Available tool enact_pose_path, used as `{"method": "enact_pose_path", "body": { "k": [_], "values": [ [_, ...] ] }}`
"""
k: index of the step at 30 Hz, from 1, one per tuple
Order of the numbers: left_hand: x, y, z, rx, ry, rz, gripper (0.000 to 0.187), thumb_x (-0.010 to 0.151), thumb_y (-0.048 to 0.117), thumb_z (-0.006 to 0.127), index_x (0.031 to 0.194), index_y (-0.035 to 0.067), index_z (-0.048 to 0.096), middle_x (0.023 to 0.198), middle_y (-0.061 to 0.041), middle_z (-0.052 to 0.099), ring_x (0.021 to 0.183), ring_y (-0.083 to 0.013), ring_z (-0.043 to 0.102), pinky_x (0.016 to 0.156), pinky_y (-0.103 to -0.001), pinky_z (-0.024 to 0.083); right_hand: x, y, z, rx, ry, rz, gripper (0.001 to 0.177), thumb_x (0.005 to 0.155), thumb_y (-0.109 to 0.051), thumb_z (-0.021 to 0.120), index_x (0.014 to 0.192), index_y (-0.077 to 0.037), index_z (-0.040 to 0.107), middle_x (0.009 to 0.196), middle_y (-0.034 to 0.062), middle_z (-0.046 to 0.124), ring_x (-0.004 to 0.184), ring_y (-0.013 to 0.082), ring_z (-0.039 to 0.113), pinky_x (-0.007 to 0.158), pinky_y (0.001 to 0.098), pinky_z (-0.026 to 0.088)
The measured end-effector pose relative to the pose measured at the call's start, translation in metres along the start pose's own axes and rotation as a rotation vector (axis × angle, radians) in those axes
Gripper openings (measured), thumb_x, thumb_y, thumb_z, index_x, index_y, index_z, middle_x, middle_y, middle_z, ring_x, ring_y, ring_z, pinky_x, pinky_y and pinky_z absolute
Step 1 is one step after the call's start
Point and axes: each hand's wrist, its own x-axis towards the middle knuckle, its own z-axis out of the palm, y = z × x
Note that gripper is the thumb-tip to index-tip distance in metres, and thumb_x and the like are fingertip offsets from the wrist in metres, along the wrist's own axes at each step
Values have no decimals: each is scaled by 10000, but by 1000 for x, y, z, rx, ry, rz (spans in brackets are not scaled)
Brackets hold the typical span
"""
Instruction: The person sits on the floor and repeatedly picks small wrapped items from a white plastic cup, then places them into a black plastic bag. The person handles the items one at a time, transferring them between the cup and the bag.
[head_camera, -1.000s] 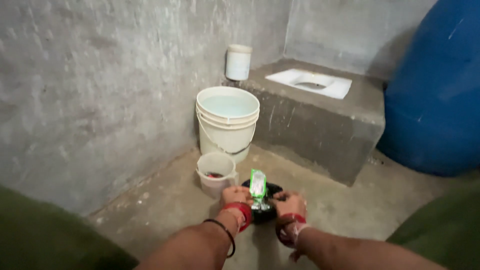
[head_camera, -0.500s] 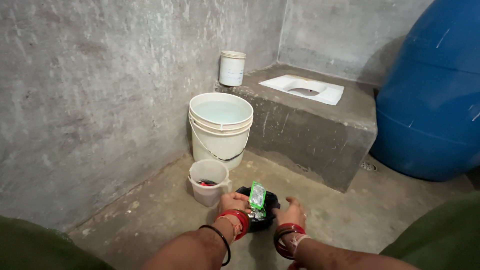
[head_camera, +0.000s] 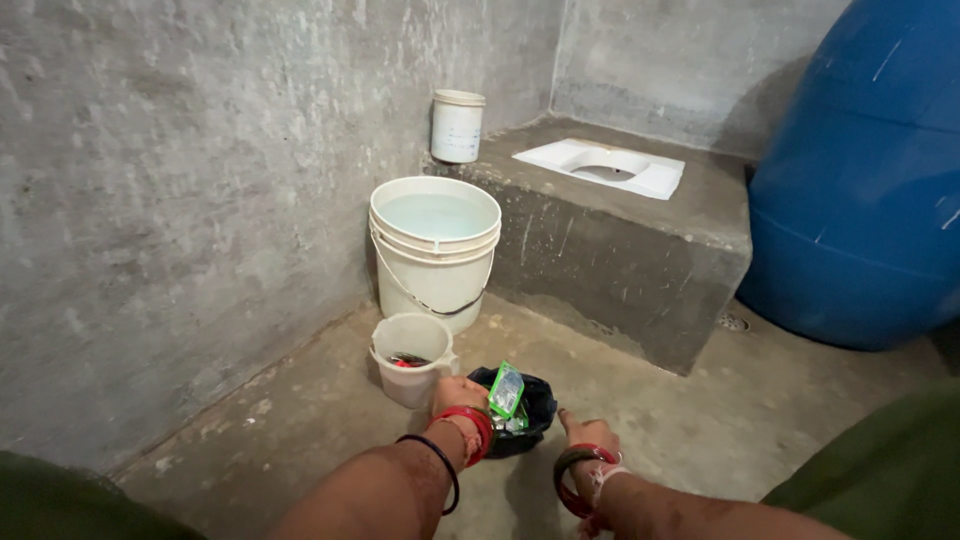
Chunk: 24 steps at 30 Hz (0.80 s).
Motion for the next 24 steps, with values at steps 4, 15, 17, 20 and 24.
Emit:
{"method": "enact_pose_path", "body": {
  "k": [4, 15, 17, 20, 24],
  "values": [
    [10, -9, 9, 8, -3, 7, 167, 831, 66, 635, 697, 21, 725, 656, -138, 708, 625, -241, 695, 625, -366, 540, 11, 13, 13, -12, -85, -53, 689, 785, -662, 707, 1004, -16, 805, 1093, 281, 759, 1077, 451, 715, 968, 489, 538],
    [30, -5, 31, 408, 47, 137, 155, 896, 110, 653, 850, -3, 749, 839, -229, 731, 800, -377, 735, 678, -448, 569, 71, 43, 83, 116, -413, -31, 684, 761, -670, 733, 1017, -43, 831, 1168, 172, 786, 1153, 349, 695, 1003, 444, 504],
    [28, 0, 29, 473, -7, 124, 142, 895, 100, 657, 861, -3, 747, 856, -230, 736, 815, -379, 741, 682, -449, 572, 71, 40, 83, 181, -484, 74, 646, 830, -639, 692, 1071, -53, 817, 1219, 158, 728, 1185, 362, 637, 998, 493, 470],
    [24, 6, 27, 569, -67, 124, 122, 893, 86, 662, 876, -1, 745, 880, -232, 742, 838, -382, 751, 689, -450, 576, 74, 38, 90, 272, -489, 86, 616, 844, -574, 724, 1065, -9, 828, 1199, 178, 756, 1165, 350, 646, 983, 462, 472],
    [14, 11, 24, 670, -123, 128, 100, 891, 68, 668, 898, 0, 743, 913, -233, 750, 869, -386, 765, 697, -451, 582, 72, 37, 88, 265, -500, 133, 523, 862, -506, 741, 1084, -34, 775, 1166, 152, 764, 1092, 324, 669, 945, 460, 506]
  ]
}}
